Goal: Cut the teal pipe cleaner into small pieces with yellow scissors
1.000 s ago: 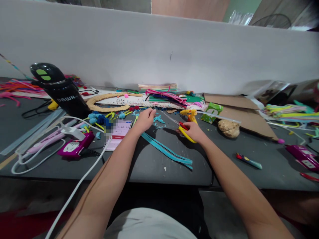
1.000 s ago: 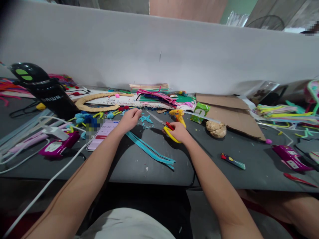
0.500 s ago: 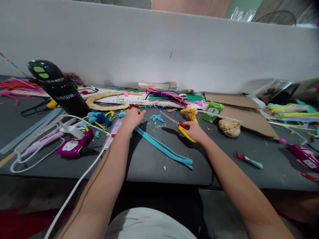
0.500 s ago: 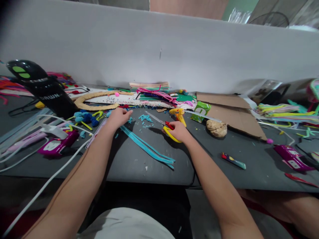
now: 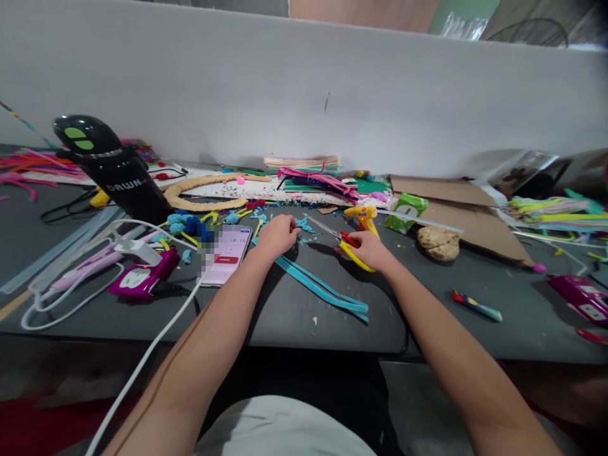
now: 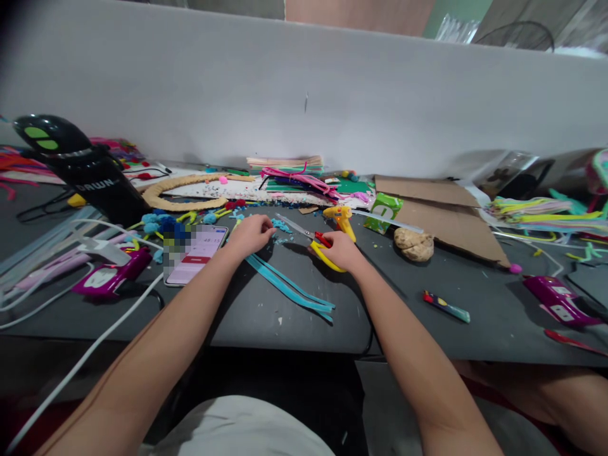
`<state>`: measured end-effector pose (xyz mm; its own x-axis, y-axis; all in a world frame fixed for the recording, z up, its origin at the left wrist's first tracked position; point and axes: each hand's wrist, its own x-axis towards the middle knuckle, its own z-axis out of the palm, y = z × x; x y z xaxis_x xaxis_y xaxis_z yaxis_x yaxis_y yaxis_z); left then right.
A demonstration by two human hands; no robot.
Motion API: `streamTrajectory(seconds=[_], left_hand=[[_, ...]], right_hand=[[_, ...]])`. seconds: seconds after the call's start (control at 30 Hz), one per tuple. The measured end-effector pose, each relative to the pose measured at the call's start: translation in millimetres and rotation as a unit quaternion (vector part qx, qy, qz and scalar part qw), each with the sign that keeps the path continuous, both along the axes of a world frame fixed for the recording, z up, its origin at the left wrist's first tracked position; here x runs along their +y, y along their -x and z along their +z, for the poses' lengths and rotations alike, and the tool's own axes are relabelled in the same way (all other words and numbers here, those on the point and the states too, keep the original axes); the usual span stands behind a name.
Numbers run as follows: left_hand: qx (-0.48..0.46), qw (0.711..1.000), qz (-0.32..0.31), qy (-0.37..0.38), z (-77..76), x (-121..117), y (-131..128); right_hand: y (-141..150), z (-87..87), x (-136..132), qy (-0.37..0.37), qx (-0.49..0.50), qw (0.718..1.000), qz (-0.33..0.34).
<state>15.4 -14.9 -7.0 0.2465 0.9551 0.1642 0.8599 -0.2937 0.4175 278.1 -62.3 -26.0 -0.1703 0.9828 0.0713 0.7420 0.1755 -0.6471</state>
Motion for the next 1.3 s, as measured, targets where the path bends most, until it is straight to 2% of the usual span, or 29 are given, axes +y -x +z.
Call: streamTrajectory(seconds=[0.1, 0.27, 0.37, 0.47, 0.57, 0.73, 0.9, 1.03, 1.17, 1.3], left_hand=[[0.017, 1.0, 0.01, 0.01, -2.9, -1, -2], [0.04, 0.999, -0.009, 0.03, -8.3, 1, -3], [0.036, 0.999, -0.009, 0.01, -7.4, 3, -1], [-0.017, 1.0, 0.0, -0.025, -3.3, 5, 2], [-0.113, 0.993, 0.01, -0.023, -0.8, 9, 4], [-0.23, 0.972, 0.031, -0.038, -5.2, 15, 6], [-0.282, 0.958, 0.009, -0.056, -3.4, 16, 6], [-0.28, 0.958, -0.025, -0.054, 2.2, 15, 6], [-0.287, 0.957, -0.043, -0.023, 0.9, 16, 6], [-0.337, 0.94, -0.035, 0.036, -1.2, 18, 5]], right_hand=[[1, 1.3, 0, 0.005, -0.002, 1.0, -0.003], [1, 2.6, -1, 0.005, -0.003, 1.0, -0.003], [0, 2.2, -1, 0.005, -0.004, 1.0, -0.006], [0, 1.4, -1, 0.007, 0.001, 1.0, -0.007], [1, 1.0, -1, 0.009, 0.005, 1.0, -0.005], [2, 1.4, -1, 0.006, 0.014, 1.0, -0.001], [1, 0.4, 0, -0.005, 0.005, 1.0, -0.005], [0, -2.9, 1, 0.0, 0.01, 1.0, -0.007], [0, -2.4, 0, 0.013, 0.025, 0.999, -0.017], [1, 1.1, -2, 0.005, 0.02, 1.0, -0.022]])
